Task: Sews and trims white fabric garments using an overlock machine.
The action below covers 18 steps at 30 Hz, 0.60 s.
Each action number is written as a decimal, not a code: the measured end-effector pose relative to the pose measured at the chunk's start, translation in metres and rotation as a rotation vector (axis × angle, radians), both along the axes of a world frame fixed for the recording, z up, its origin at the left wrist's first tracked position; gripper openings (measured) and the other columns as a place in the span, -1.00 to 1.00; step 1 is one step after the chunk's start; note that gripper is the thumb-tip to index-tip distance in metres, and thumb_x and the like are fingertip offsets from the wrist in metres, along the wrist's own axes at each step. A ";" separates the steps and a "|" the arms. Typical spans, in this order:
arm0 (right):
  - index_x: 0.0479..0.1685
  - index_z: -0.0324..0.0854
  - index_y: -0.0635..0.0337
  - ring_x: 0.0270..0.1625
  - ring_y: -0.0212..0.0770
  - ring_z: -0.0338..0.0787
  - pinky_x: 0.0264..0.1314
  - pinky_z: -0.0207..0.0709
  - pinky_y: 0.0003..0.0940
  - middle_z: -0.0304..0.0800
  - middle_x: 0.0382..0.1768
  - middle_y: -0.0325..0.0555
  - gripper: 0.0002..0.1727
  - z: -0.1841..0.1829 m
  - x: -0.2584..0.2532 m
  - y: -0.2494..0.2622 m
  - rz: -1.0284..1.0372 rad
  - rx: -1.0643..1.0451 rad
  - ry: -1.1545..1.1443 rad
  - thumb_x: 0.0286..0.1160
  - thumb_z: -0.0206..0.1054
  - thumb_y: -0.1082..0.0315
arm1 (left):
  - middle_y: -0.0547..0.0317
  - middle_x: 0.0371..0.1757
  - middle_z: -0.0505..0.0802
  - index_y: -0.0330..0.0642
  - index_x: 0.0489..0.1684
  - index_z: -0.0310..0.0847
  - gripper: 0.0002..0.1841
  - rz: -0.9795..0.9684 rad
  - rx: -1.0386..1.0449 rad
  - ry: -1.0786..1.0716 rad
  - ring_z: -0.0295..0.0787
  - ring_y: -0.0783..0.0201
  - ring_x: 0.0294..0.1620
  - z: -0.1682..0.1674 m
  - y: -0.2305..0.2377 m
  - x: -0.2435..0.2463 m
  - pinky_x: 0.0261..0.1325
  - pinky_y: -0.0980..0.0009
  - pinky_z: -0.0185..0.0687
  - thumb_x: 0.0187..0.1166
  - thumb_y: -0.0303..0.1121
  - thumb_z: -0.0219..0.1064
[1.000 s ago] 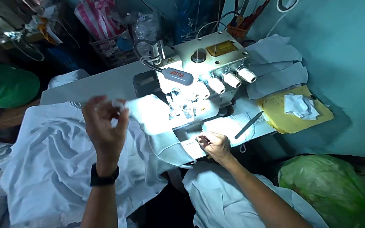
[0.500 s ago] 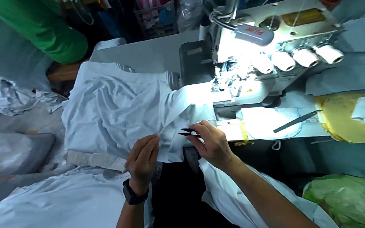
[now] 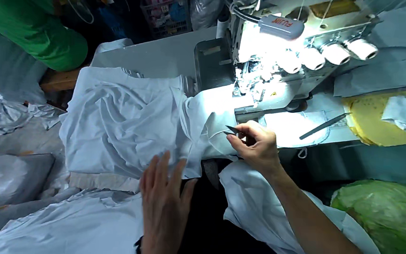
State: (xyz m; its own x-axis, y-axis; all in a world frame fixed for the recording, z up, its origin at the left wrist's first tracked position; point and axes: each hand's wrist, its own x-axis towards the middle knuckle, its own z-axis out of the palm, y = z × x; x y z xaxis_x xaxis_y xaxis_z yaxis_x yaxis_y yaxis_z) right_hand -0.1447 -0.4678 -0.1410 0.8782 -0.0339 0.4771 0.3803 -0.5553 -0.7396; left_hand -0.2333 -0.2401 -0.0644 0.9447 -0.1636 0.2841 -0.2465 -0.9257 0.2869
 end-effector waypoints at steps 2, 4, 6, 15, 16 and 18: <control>0.09 0.77 0.33 -0.31 0.01 0.77 -0.32 0.61 0.03 0.80 -0.26 0.07 -0.47 -0.014 -0.002 -0.005 -0.108 -0.117 0.103 0.16 0.59 0.14 | -0.21 0.38 0.76 -0.19 0.19 0.78 -0.66 -0.048 -0.071 -0.142 0.63 -0.19 0.47 -0.010 -0.040 0.021 0.49 -0.18 0.39 0.69 -0.19 0.25; 0.11 0.74 0.39 -0.19 0.25 0.86 -0.21 0.65 0.30 0.85 -0.18 0.23 -0.51 -0.024 -0.004 0.000 -0.094 -0.197 0.274 0.14 0.58 0.31 | -0.22 0.49 0.69 -0.27 0.27 0.66 -0.66 -0.082 -0.052 -0.205 0.51 -0.16 0.61 -0.028 -0.076 0.052 0.58 -0.29 0.18 0.71 -0.27 0.18; -0.08 0.76 0.39 -0.13 0.26 0.84 -0.09 0.59 0.32 0.84 -0.25 0.23 -0.71 -0.021 0.000 -0.004 -0.015 -0.179 0.529 0.23 0.48 0.41 | -0.26 0.55 0.63 -0.36 0.38 0.58 -0.61 -0.119 -0.009 -0.187 0.42 -0.18 0.70 -0.045 -0.093 0.086 0.63 -0.41 0.07 0.73 -0.31 0.11; -0.17 0.72 0.28 -0.66 -0.56 0.45 -0.60 0.36 -0.66 0.69 -0.59 -0.31 -0.78 -0.007 0.046 -0.052 0.109 0.856 0.639 0.27 0.44 0.71 | -0.48 0.09 0.79 -0.54 0.24 0.55 -0.69 -0.190 -0.188 0.014 0.76 -0.40 0.17 -0.010 -0.081 0.259 0.27 -0.29 0.57 0.63 -0.50 0.22; -0.08 0.73 0.29 -0.67 -0.55 0.47 -0.62 0.35 -0.65 0.75 -0.55 -0.27 -0.76 -0.010 0.048 -0.053 0.085 0.887 0.633 0.30 0.46 0.69 | -0.46 0.04 0.81 -0.56 0.13 0.60 -0.72 -0.175 -0.248 -0.040 0.78 -0.35 0.15 -0.013 -0.080 0.271 0.27 -0.25 0.58 0.57 -0.51 0.27; -0.05 0.71 0.30 -0.72 -0.55 0.41 -0.67 0.30 -0.65 0.75 -0.54 -0.25 -0.81 -0.021 0.044 -0.055 0.038 0.951 0.619 0.40 0.44 0.62 | -0.37 0.02 0.83 -0.53 0.03 0.63 -0.75 -0.172 -0.358 -0.099 0.81 -0.17 0.12 -0.020 -0.076 0.280 0.27 -0.07 0.63 0.51 -0.52 0.32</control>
State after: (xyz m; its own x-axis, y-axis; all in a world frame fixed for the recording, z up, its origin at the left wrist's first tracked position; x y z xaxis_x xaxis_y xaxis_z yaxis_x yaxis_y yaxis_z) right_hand -0.1008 -0.5230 -0.1616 0.9624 -0.1184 -0.2445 -0.1929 0.3358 -0.9220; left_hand 0.0469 -0.3161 -0.0848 0.8775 -0.1906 0.4400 -0.4314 -0.7147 0.5506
